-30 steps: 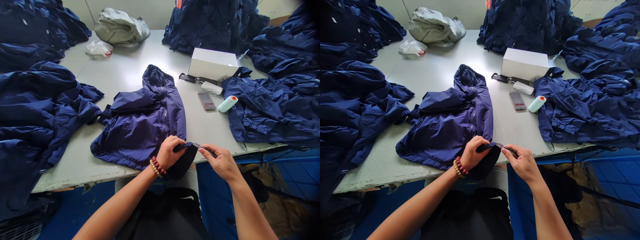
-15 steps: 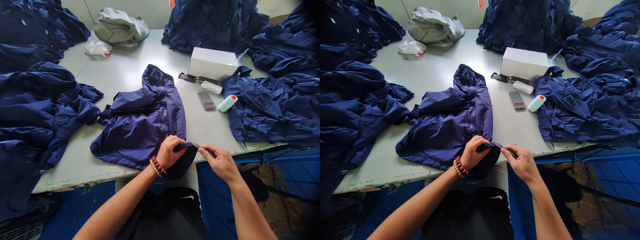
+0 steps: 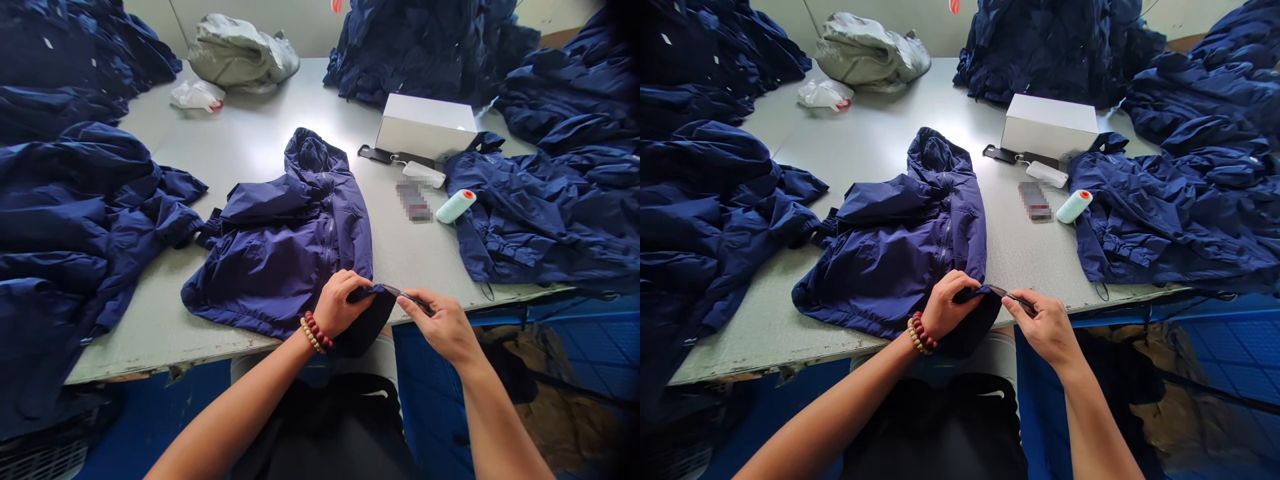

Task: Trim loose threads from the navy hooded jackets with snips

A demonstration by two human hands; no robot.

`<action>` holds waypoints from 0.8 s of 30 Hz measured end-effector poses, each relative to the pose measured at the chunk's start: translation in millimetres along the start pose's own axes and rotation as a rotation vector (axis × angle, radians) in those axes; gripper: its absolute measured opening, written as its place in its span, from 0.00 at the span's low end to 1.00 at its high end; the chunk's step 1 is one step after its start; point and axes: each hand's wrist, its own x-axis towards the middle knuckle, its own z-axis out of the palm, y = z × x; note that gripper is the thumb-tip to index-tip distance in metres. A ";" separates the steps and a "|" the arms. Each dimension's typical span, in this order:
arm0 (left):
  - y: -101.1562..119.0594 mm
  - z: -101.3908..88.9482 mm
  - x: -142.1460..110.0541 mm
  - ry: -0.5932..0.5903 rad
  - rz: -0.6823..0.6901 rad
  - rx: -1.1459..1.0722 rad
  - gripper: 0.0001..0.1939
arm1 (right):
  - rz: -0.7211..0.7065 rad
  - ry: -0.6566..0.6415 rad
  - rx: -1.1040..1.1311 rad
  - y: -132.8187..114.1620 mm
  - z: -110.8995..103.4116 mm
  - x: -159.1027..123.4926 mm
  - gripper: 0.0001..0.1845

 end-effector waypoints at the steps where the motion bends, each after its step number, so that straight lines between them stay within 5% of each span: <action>1: -0.1 -0.1 0.0 -0.002 -0.003 0.001 0.04 | 0.003 -0.003 0.002 0.1 0.1 -0.2 0.25; 24: 2.6 -0.8 0.5 0.000 0.004 0.000 0.04 | -0.006 -0.002 0.035 -1.6 2.8 -3.5 0.25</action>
